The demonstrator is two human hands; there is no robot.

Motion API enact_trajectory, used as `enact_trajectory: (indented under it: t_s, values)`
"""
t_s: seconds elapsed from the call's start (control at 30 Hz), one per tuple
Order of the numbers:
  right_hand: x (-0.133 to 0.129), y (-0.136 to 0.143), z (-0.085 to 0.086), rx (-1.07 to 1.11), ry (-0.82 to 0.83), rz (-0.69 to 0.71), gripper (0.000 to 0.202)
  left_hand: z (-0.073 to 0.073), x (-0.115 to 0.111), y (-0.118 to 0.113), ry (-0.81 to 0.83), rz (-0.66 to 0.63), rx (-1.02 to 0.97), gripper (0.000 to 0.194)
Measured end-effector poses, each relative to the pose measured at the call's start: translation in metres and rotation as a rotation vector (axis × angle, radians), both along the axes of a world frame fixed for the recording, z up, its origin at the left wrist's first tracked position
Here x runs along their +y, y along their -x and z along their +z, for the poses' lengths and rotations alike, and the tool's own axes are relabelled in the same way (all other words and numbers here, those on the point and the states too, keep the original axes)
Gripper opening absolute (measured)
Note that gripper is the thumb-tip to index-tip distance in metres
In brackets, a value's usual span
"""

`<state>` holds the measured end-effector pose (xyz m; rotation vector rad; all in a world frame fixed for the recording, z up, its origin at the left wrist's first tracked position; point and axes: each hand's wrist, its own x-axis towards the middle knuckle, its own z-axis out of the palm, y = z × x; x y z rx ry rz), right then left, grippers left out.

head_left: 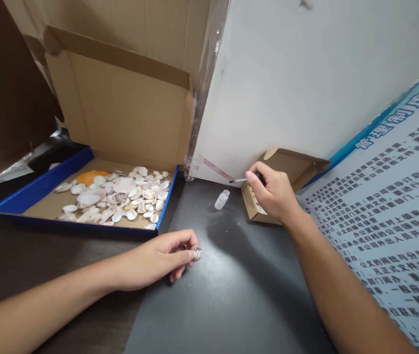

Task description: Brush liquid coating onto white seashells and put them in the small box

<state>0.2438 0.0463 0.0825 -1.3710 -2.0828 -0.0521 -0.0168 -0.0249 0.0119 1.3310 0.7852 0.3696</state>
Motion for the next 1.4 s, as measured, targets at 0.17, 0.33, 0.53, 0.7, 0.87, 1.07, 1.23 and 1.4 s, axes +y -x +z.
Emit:
enact_trajectory:
  t_s: [0.17,0.33,0.53,0.7,0.87,1.07,1.23,1.4]
  values:
    - [-0.028,0.015,-0.012,0.134,0.089,0.207,0.02,-0.006,0.007,-0.001,0.062,0.16,-0.13,0.027]
    - [-0.052,0.027,-0.053,0.247,0.123,0.324,0.008,-0.006,0.006,-0.002,0.127,0.257,-0.206,0.025]
    - [-0.057,0.028,-0.086,0.284,0.092,0.412,0.004,-0.007,0.006,-0.002,0.166,0.262,-0.228,0.021]
    - [-0.06,0.03,-0.092,0.267,0.081,0.456,0.008,-0.008,0.006,-0.001,0.158,0.243,-0.217,0.021]
    - [-0.061,0.03,-0.091,0.241,0.041,0.46,0.006,-0.005,0.007,0.0,0.126,0.235,-0.168,0.021]
    - [-0.059,0.03,-0.09,0.192,0.0,0.516,0.005,-0.007,0.006,0.001,0.089,0.217,-0.145,0.023]
    - [-0.06,0.032,-0.088,0.186,-0.028,0.526,0.008,-0.007,0.005,0.0,0.094,0.231,-0.145,0.025]
    - [-0.062,0.032,-0.09,0.206,-0.041,0.518,0.009,-0.004,0.004,-0.001,0.083,0.239,-0.124,0.026]
